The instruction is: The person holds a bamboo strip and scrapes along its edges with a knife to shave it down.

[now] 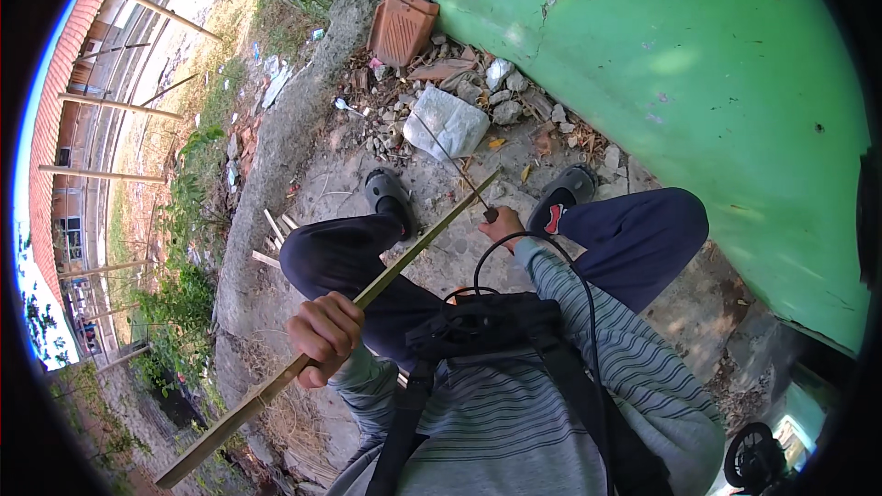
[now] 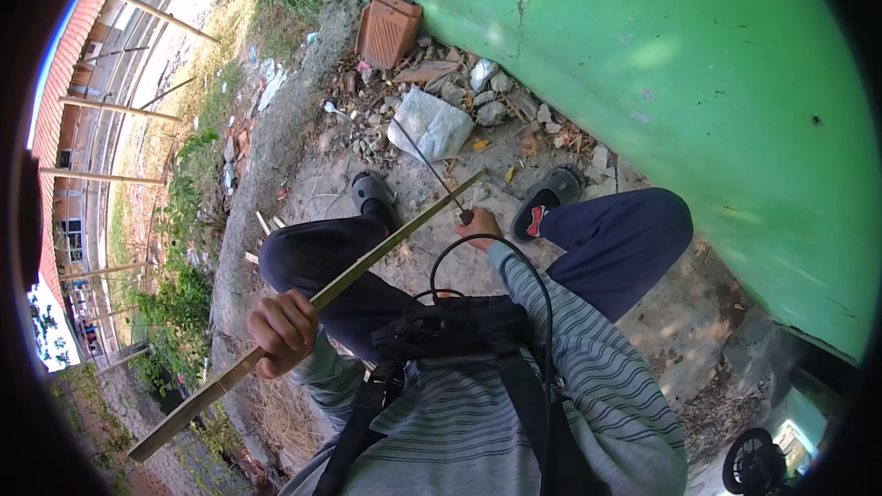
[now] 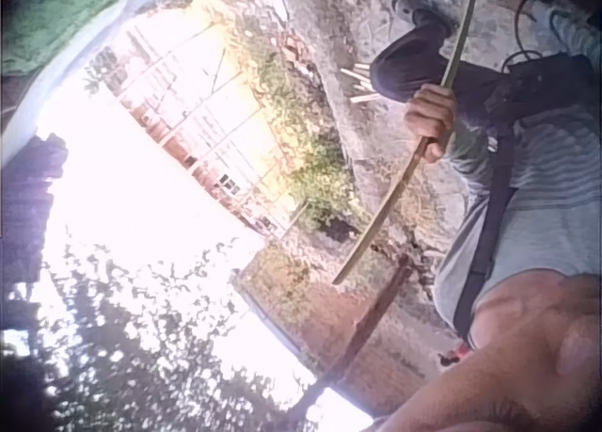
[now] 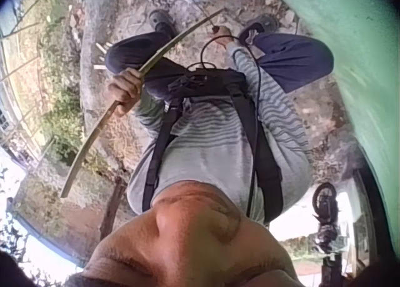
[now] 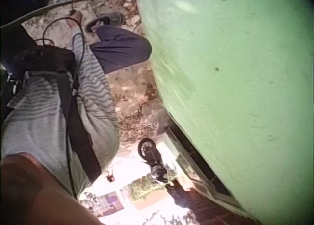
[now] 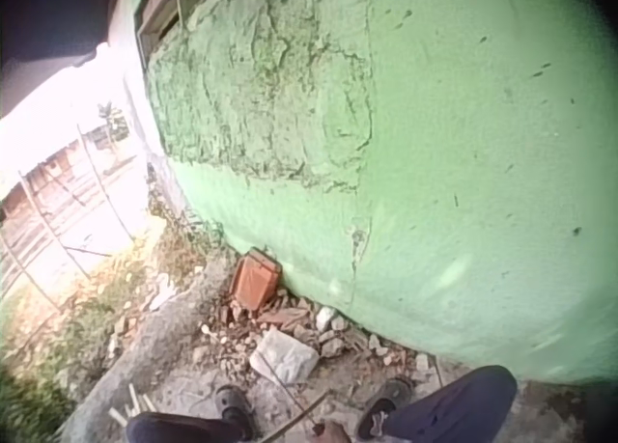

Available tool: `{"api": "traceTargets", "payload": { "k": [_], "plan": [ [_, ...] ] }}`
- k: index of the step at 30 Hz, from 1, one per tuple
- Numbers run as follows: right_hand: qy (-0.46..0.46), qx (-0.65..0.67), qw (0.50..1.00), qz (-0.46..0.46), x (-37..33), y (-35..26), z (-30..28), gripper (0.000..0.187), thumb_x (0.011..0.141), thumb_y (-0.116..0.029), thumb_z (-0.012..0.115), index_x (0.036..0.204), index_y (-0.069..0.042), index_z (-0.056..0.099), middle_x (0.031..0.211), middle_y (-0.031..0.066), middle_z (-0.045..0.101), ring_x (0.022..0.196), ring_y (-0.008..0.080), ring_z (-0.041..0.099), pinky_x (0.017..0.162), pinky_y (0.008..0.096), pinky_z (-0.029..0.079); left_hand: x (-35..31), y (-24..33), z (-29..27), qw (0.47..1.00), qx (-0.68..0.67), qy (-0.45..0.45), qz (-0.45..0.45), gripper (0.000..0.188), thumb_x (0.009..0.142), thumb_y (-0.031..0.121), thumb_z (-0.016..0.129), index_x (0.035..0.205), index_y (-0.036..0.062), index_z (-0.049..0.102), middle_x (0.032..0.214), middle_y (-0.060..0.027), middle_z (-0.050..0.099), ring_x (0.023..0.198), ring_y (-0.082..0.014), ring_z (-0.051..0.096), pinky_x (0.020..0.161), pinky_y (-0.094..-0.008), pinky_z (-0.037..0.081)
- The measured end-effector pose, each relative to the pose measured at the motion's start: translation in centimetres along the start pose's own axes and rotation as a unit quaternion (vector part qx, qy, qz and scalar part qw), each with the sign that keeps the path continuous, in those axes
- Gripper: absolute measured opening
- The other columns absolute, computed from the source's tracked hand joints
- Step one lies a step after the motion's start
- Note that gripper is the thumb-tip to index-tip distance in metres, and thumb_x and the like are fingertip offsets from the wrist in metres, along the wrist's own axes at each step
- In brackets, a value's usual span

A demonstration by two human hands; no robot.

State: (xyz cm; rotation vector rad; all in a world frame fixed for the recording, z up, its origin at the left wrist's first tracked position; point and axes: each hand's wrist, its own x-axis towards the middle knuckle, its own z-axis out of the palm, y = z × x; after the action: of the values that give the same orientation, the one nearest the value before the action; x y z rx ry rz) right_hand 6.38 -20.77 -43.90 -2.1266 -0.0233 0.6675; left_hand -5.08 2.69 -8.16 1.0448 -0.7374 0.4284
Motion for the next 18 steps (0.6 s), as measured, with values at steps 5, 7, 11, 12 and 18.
{"api": "traceTargets", "payload": {
  "k": [5, 7, 11, 12, 18],
  "plan": [
    [-0.029, -0.046, 0.998, -0.033, -0.1, -0.9, -0.7, 0.032, 0.070, -0.029, 0.077, 0.078, 0.000, 0.067, 0.073, 0.0205, 0.068, 0.073, 0.0385, 0.068, 0.072, 0.0455, 0.054, 0.4, 0.0, 0.2, 0.998, -0.007, -0.055, -0.025, 0.050, 0.085, 0.027, 0.060, 0.048, 0.0137, 0.029, 0.040, 0.0018, 0.032, 0.028, -0.0143, 0.034, 0.032, -0.0282, 0.024],
    [-0.015, -0.009, 0.998, -0.065, -1.2, -2.2, 0.3, 0.028, 0.070, -0.026, 0.076, 0.073, 0.000, 0.065, 0.068, 0.0180, 0.067, 0.067, 0.0346, 0.067, 0.068, 0.0442, 0.053, 0.8, -0.1, 0.7, 0.998, -0.002, -0.057, -0.032, 0.050, 0.085, 0.026, 0.059, 0.048, 0.0133, 0.029, 0.040, 0.0014, 0.033, 0.028, -0.0143, 0.034, 0.032, -0.0284, 0.025],
    [-0.056, 0.038, 0.994, -0.086, -2.6, -4.2, 0.4, 0.033, 0.070, -0.030, 0.075, 0.070, 0.002, 0.064, 0.072, 0.0220, 0.067, 0.071, 0.0367, 0.068, 0.069, 0.0454, 0.052, 0.6, 0.4, 1.4, 0.999, 0.038, 0.022, -0.019, 0.048, 0.084, 0.022, 0.057, 0.048, 0.0132, 0.028, 0.039, 0.0012, 0.032, 0.028, -0.0130, 0.033, 0.032, -0.0277, 0.024],
    [-0.057, 0.037, 0.994, -0.087, -2.4, -4.1, 0.9, 0.033, 0.070, -0.030, 0.075, 0.070, 0.002, 0.064, 0.072, 0.0220, 0.067, 0.071, 0.0367, 0.068, 0.069, 0.0454, 0.052, 0.6, 0.6, 1.5, 0.998, 0.046, 0.032, -0.016, 0.048, 0.084, 0.022, 0.057, 0.048, 0.0134, 0.027, 0.039, 0.0013, 0.031, 0.028, -0.0127, 0.032, 0.032, -0.0275, 0.023],
    [0.018, 0.036, 0.999, -0.028, 0.2, 0.8, 1.8, 0.026, 0.072, -0.025, 0.075, 0.068, -0.002, 0.063, 0.064, 0.0140, 0.065, 0.061, 0.0248, 0.066, 0.063, 0.0405, 0.051, 0.9, -0.2, 1.3, 0.999, 0.037, 0.024, -0.018, 0.049, 0.085, 0.022, 0.056, 0.048, 0.0137, 0.024, 0.038, 0.0011, 0.031, 0.027, -0.0125, 0.031, 0.032, -0.0266, 0.024]
  ]
}}
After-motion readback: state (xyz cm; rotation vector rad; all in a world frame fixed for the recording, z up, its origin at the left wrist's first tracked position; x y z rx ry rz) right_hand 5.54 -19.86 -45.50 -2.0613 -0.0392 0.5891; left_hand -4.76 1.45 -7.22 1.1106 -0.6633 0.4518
